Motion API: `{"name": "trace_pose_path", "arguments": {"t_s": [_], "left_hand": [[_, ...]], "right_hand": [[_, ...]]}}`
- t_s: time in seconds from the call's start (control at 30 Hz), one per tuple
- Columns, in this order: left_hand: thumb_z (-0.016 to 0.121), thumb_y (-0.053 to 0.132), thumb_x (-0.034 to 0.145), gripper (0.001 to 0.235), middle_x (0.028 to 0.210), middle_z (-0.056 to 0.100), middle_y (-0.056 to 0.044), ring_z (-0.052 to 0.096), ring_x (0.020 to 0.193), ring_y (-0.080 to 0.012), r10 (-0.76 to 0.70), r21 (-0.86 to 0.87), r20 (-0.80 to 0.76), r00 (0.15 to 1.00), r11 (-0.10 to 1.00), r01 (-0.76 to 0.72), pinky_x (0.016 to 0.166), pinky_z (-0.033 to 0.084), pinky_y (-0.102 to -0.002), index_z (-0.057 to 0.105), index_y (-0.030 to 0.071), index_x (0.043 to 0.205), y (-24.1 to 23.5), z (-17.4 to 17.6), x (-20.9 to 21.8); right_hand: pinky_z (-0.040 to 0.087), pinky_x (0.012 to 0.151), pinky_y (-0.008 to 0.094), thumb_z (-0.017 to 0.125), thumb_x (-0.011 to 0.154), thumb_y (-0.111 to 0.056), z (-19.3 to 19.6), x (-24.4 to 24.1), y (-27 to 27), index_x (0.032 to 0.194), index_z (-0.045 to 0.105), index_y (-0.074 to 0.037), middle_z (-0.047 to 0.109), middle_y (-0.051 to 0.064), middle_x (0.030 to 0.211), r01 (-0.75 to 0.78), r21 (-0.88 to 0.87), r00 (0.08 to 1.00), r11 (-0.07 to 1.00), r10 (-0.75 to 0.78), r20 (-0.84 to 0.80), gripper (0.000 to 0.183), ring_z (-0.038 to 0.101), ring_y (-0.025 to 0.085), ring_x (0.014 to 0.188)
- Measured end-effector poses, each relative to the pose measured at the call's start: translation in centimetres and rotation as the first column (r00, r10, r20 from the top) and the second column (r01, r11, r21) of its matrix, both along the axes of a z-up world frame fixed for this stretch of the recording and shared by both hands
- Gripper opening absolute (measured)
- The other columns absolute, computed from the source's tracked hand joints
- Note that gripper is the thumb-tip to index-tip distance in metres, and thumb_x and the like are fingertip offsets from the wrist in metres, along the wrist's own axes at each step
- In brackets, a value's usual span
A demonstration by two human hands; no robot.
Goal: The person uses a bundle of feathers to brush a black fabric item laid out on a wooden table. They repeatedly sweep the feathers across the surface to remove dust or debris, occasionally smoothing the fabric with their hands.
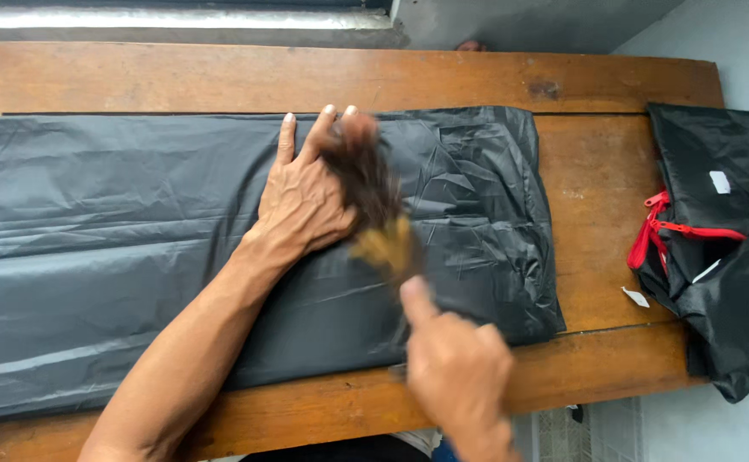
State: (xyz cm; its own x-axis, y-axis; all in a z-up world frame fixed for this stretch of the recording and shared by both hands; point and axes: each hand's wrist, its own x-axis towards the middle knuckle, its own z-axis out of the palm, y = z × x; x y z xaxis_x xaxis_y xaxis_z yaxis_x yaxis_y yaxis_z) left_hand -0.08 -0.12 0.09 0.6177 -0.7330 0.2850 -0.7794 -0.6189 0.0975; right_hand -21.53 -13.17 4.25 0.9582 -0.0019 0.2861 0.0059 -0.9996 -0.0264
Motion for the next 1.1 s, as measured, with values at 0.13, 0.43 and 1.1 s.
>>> {"name": "trace_pose_path", "arguments": {"t_s": [0.13,0.43,1.1], "left_hand": [[0.039,0.058,0.095,0.073,0.152,0.037,-0.011,0.031,0.139,-0.0298,0.074,-0.029,0.044,0.996,0.997,-0.073,0.109,0.02,-0.059,0.042,0.005,0.144,-0.2,0.1,-0.2],[0.052,0.049,0.086,0.057,0.136,0.049,-0.015,0.036,0.134,-0.0293,0.08,-0.038,0.078,0.994,0.996,-0.077,0.104,0.026,-0.058,0.055,0.002,0.119,-0.5,0.3,0.6],[0.047,0.053,0.096,0.067,0.142,0.046,-0.015,0.042,0.13,-0.0295,0.065,-0.128,0.071,0.995,0.99,-0.056,0.107,0.023,-0.055,0.047,0.001,0.14,-0.4,1.0,0.6]], "right_hand": [[0.039,0.039,0.039,0.054,0.088,-0.022,0.0,2.9,-5.0,0.124,0.066,-0.031,0.053,0.001,0.046,0.362,-0.292,0.925,0.885,-0.381,-0.007,0.039,0.053,0.028,0.038],[0.033,0.039,0.04,0.055,0.084,-0.014,1.1,2.5,-0.9,0.122,0.066,-0.022,0.046,0.0,0.046,0.111,-0.114,0.994,0.987,-0.108,0.031,0.041,0.043,0.024,0.038],[0.044,0.047,0.052,0.065,0.089,-0.018,-1.2,-1.4,-11.8,0.12,0.078,-0.021,0.07,0.011,0.075,0.528,-0.17,0.841,0.832,-0.484,0.243,0.034,0.059,0.041,0.055]]}}
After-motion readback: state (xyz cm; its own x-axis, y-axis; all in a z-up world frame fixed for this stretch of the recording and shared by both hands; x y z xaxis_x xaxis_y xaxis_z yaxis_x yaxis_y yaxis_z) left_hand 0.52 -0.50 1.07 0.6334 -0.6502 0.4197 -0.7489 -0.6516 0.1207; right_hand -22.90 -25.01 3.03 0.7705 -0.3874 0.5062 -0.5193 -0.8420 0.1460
